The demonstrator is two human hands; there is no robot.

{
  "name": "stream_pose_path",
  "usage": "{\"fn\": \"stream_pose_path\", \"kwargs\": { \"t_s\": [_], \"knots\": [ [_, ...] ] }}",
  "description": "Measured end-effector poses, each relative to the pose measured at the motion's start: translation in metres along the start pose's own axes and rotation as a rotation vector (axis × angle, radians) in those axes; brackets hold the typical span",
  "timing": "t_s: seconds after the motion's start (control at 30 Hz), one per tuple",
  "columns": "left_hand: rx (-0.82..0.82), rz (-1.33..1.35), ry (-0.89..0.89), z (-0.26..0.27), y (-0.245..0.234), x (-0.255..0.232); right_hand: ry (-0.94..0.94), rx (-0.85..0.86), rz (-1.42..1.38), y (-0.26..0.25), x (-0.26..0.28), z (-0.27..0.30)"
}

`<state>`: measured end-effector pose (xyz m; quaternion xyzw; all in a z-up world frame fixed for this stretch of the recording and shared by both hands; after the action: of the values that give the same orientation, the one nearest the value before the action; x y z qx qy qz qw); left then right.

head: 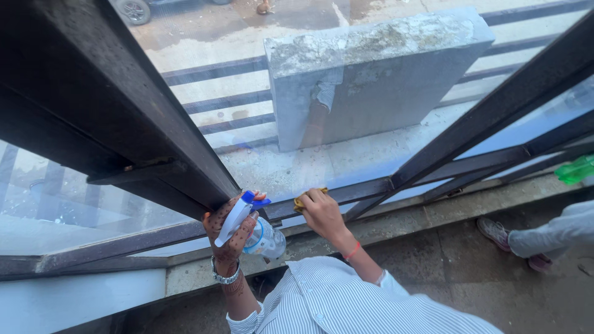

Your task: The person cleans a window pane by spraying a liquid from a bottle and wiping the surface with a yellow cloth.

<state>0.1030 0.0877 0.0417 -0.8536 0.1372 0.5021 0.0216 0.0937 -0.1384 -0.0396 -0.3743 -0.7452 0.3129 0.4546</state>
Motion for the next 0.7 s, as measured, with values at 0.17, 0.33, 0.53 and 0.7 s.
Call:
{"fn": "stream_pose_path", "kwargs": {
  "t_s": [0.17,0.33,0.53,0.7],
  "knots": [
    [0.005,0.000,-0.035,-0.001,0.000,-0.007,-0.118,-0.165,-0.013,-0.011,0.001,-0.002],
    [-0.020,0.015,-0.019,-0.008,0.007,-0.015,-0.301,-0.644,0.373,-0.083,-0.033,-0.001],
    [-0.004,0.000,0.022,-0.008,0.006,-0.014,0.035,-0.922,0.110,-0.125,-0.092,0.007],
    [-0.030,0.047,-0.011,-0.004,0.005,-0.004,0.279,-0.813,0.007,-0.053,-0.098,0.027]
  ]
}}
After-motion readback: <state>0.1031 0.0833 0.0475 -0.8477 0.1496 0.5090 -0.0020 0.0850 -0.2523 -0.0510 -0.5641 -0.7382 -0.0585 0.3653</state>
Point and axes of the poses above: each hand's wrist, its own z-axis away from the middle knuckle, its own y-axis out of the palm, x = y × z, the point moved 6 cm from there along -z, towards the middle knuckle, and after that the axes turned 2 degrees about y, right-handed, at the moved point
